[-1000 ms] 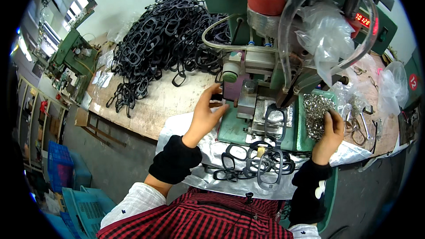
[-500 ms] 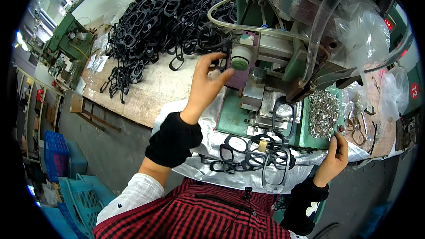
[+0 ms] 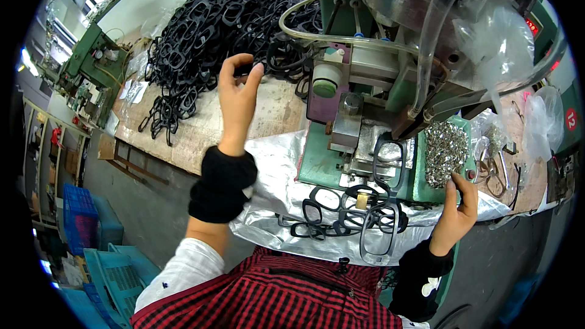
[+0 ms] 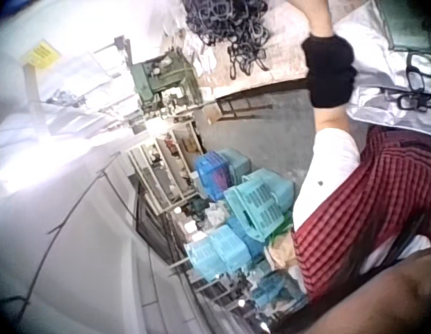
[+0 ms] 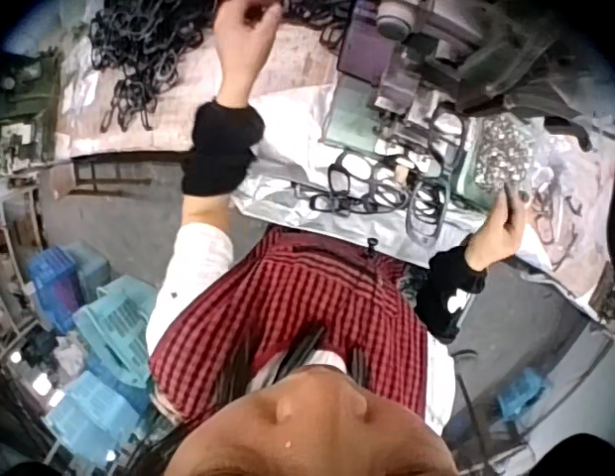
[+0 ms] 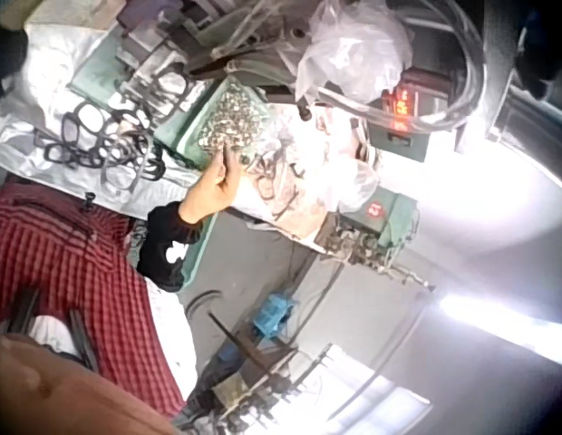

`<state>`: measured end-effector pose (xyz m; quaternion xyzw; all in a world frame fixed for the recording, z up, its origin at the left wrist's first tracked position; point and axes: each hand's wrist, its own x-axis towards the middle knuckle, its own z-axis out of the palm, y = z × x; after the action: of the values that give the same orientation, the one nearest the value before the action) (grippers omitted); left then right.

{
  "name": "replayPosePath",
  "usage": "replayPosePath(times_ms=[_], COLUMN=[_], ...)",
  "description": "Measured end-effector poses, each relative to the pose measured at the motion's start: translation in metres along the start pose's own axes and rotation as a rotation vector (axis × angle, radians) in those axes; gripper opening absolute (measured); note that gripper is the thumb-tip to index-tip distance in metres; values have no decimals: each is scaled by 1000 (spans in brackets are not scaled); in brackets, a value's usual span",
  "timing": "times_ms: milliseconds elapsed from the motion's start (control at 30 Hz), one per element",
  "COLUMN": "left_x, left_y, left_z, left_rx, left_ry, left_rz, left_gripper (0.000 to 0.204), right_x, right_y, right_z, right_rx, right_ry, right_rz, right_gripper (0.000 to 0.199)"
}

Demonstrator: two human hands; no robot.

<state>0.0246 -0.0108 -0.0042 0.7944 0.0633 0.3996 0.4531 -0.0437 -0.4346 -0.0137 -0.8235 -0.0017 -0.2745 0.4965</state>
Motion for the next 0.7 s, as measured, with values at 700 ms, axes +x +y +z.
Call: replayPosePath(times_ms=[700], left_x=[3], left_y=[-85], left_z=[-30], left_rx=[969], left_ry=[-615], left_rz=[338], left_gripper=[24], right_x=[44], right_y=[-97], right_z=[61], right_rx=[537], right_ry=[-305], right_rz=[59], right_gripper=[52])
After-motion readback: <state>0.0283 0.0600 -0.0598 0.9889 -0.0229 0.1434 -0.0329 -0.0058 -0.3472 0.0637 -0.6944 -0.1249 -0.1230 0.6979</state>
